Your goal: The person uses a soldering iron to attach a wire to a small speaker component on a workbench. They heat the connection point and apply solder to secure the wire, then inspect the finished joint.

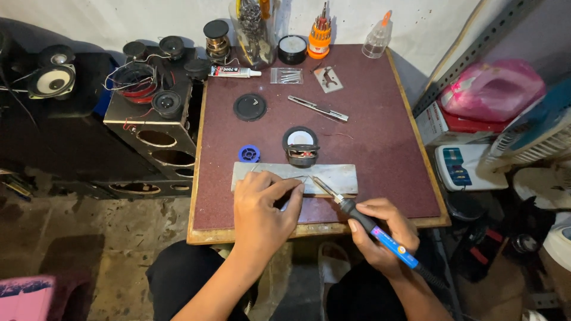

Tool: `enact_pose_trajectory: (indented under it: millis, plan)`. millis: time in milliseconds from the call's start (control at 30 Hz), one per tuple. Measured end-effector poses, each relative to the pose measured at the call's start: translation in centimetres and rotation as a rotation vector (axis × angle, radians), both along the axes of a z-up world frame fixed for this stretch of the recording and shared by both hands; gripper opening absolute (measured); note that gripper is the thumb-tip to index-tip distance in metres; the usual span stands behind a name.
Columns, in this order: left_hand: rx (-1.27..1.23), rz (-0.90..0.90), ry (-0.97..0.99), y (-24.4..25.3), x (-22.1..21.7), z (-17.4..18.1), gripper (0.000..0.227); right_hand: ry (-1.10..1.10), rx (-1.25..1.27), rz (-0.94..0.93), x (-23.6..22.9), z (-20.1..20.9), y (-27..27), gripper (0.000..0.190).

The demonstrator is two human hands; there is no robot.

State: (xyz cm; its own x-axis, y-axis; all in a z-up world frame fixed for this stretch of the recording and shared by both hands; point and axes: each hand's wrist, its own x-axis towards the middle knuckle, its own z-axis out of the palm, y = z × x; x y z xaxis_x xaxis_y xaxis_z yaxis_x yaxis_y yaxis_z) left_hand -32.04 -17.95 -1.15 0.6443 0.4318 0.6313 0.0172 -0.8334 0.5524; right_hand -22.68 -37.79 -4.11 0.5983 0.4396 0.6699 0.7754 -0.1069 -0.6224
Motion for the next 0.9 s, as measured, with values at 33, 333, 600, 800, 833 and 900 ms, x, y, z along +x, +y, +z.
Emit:
enact_pose_trajectory:
  millis: [33, 333, 600, 800, 833, 900]
  plan:
    - [0.0, 0.0, 0.001, 0.02, 0.02, -0.01, 0.003, 0.001, 0.0, 0.0, 0.01, 0.08, 0.03, 0.02]
    - [-0.022, 0.01, -0.007, -0.08, 0.18, -0.14, 0.003, -0.007, 0.003, 0.038, 0.07, 0.14, 0.31, 0.019]
    - [-0.032, 0.01, 0.024, -0.08, 0.15, -0.11, 0.006, -0.022, -0.011, 0.053, 0.04, 0.65, 0.53, 0.018]
    - [-0.025, -0.001, 0.009, -0.01, 0.14, -0.19, 0.006, -0.037, -0.021, 0.026, 0.03, 0.45, 0.48, 0.018]
    - [-0.026, 0.0, 0.009, -0.01, 0.15, -0.17, 0.006, -0.037, -0.022, 0.026, -0.01, 0.57, 0.5, 0.018]
    - [-0.027, 0.002, 0.006, 0.0, 0.17, -0.12, 0.005, -0.029, -0.024, 0.036, -0.07, 0.81, 0.56, 0.019]
